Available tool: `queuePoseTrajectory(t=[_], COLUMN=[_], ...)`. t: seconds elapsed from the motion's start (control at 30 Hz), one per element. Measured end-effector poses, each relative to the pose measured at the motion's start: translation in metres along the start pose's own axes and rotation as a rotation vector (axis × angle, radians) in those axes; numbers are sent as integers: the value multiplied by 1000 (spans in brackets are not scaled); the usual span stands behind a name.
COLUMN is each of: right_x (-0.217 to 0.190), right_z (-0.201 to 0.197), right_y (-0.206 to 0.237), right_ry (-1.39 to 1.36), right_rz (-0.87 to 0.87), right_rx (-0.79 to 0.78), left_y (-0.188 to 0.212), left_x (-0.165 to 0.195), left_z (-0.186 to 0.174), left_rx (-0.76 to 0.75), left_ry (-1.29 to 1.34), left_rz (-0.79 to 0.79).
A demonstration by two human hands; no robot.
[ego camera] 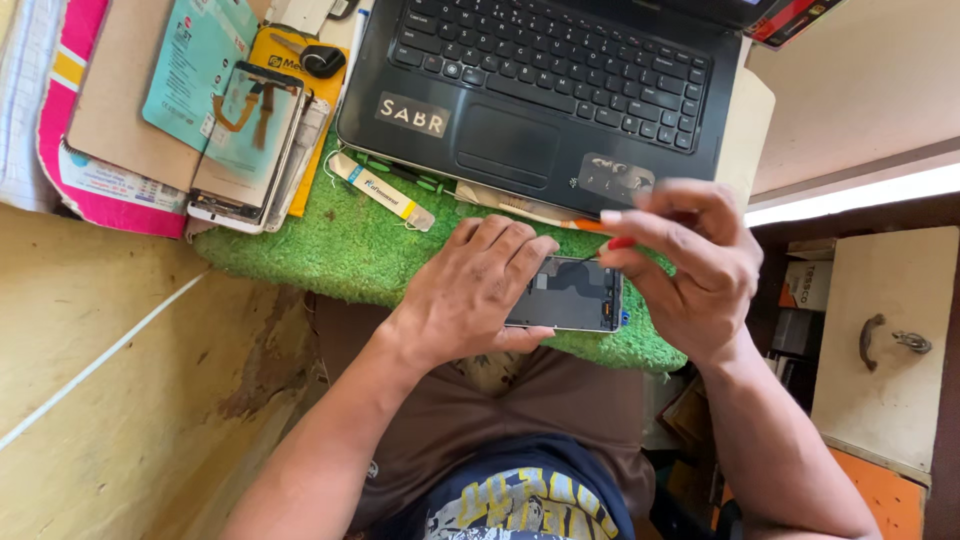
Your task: The person pries open the back of a smartphone on a green mat, using a red-handled screwdriver and a pry tool to work around the edges and lift the back cover. They then continue prying at the screen assembly and handle the separated phone parts on the bench.
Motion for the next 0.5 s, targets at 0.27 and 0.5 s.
queuePoseTrajectory(t=[0.27, 0.5], right_x=[-17, -19], right_z=[0, 11], right_y=[-10, -13], right_ry=[-26, -313], right_rz=[87, 32], right_rx=[27, -129], left_y=[1, 1], left_x=[1, 0], left_z=[-3, -1], left_rx=[56, 61], left_ry=[-2, -4], left_rz=[17, 15])
Point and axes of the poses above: each hand's wrist, its own y-axis away from the middle knuckle, its own z-axis out of the palm, x = y × z, the point moved 6 cm from there along -y, towards the middle knuckle, and after that the axes turned 11 degrees about z, right-handed, at the moved point
